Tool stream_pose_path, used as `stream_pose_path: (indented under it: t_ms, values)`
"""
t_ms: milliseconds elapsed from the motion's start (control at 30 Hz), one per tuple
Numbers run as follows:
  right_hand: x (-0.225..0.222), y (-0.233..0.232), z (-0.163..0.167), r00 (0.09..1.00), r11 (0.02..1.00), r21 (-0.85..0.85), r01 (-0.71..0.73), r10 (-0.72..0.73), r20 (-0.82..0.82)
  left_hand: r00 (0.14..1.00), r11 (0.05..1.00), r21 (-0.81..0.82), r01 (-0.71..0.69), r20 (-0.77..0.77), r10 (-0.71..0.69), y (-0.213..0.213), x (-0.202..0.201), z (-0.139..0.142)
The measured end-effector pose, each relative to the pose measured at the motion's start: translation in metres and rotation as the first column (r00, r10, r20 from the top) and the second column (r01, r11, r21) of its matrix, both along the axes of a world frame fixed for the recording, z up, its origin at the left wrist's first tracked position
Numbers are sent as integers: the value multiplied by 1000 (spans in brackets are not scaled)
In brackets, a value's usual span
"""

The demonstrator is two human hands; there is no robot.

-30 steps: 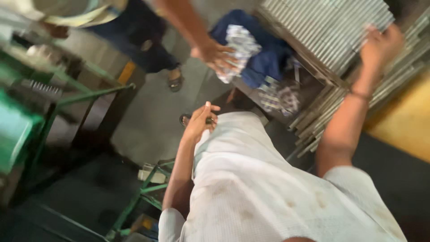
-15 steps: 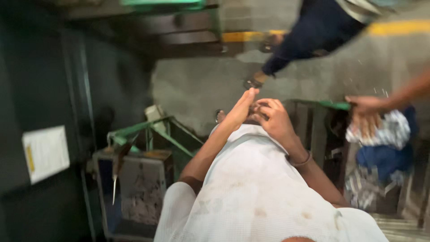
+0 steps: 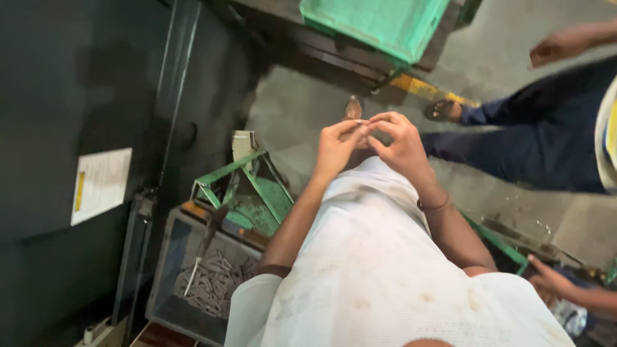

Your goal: The person operates a metal fastener forming machine. They load small metal blanks into the machine, pull the machine handle to cycle it, retrieve finished pieces, and place them into a green tray, at one point using a screwdriver to handle a small part and opening and closing the machine guard between cycles.

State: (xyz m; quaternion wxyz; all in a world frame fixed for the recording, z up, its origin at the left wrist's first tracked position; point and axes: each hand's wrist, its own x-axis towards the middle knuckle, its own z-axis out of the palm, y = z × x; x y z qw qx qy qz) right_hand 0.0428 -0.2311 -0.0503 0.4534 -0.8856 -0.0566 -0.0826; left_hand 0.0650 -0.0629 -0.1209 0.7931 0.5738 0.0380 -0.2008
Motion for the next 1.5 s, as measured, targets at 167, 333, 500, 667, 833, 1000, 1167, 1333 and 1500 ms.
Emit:
stream_pose_path:
  t_ms: [167,333,500,667,833,1000,1167,1333,1500]
  values:
    - [154,-42,-46,976,981,-42,187,-191,-104,985,975,153,-160,-33,167,36,104,2]
    - [249,-63,-103,943,962,-269,53,-136,-302,978,953,240,-184,-52,202,56,174,12]
    - [269,-57,-141,885,977,-212,-19,-82,-458,975,943,292,-161,-102,198,69,232,14]
    - [265,-45,-143,904,929,-338,149,-266,-335,993,964,266,22,-115,9,91,299,4]
    - [258,-41,-125,789,800,-388,457,-566,-239,969,954,201,221,-152,-193,103,356,5]
    - [247,-39,-127,773,823,-368,433,-549,-318,909,924,58,379,-210,-360,99,385,1]
    - [253,-36,-150,597,758,-350,550,-650,-470,880,933,-122,339,-309,-360,62,401,-4]
    - [269,-15,-108,706,815,-203,543,-573,-416,859,934,-333,132,-431,-276,15,418,9]
    - [272,37,-4,842,851,-14,525,-521,-142,917,919,-384,88,-329,-226,-17,424,44]
